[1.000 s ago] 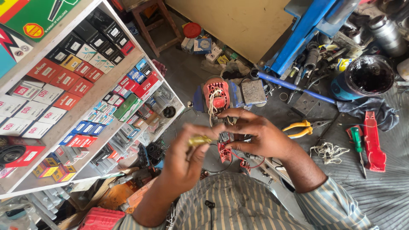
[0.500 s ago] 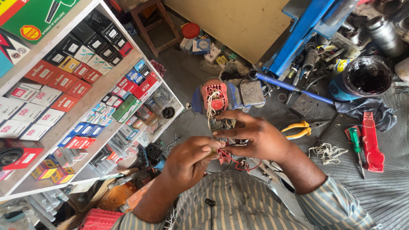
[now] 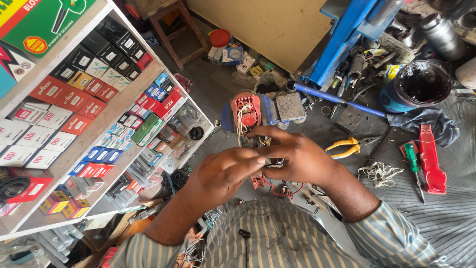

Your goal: The person repairs a small electrical component clamped in a bench vise. They use pliers to strip wire insulation, a screwdriver to adjust internal terminals, and electrical tape to insulate connections. The person repeatedly twists, cuts, and wraps wires while manipulating the component.

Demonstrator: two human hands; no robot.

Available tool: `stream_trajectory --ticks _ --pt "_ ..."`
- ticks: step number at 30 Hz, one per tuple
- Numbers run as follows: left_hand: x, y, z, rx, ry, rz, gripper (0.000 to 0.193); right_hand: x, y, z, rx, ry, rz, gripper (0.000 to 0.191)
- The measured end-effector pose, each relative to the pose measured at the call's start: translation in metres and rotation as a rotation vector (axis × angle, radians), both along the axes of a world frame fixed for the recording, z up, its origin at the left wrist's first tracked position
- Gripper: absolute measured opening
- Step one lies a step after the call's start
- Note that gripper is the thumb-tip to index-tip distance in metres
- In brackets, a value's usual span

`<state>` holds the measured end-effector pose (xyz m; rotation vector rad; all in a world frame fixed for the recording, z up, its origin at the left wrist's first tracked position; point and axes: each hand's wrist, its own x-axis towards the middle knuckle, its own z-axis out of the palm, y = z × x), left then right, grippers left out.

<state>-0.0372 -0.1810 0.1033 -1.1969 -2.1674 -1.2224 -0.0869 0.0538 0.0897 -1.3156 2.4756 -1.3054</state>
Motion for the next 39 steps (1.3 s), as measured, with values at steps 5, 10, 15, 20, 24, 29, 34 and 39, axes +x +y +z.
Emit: stream_trajectory --ticks 5,10,15,20,24,29,34,39 --pt "-0.003 -0.001 0.005 -0.029 -0.038 -0.031 0.063 -0.001 0.000 -0.002 -0.009 0.011 -0.001 0.043" --pt "-0.004 0.001 0.006 -0.031 -0.031 -0.013 0.062 -0.002 -0.001 -0.003 -0.015 0.011 0.006 0.045" --pt "-0.005 -0.002 0.013 -0.105 0.011 -0.043 0.062 -0.004 -0.001 -0.004 -0.005 0.040 0.013 0.048" --pt "-0.008 -0.003 0.019 -0.124 0.009 -0.106 0.066 -0.005 -0.001 -0.005 -0.011 0.044 0.018 0.048" --pt "-0.009 -0.002 0.021 -0.144 0.014 -0.086 0.067 -0.005 0.000 -0.007 -0.043 0.078 0.031 0.046" --pt "-0.011 -0.003 0.021 -0.159 0.029 -0.116 0.069 -0.006 0.000 -0.009 -0.035 0.067 0.025 0.046" --pt "-0.015 -0.002 0.023 -0.178 0.025 -0.147 0.071 -0.007 -0.001 -0.009 -0.046 0.057 0.025 0.040" --pt "-0.016 0.001 0.029 -0.143 0.049 -0.158 0.065 -0.008 -0.001 -0.007 -0.060 0.077 0.027 0.043"
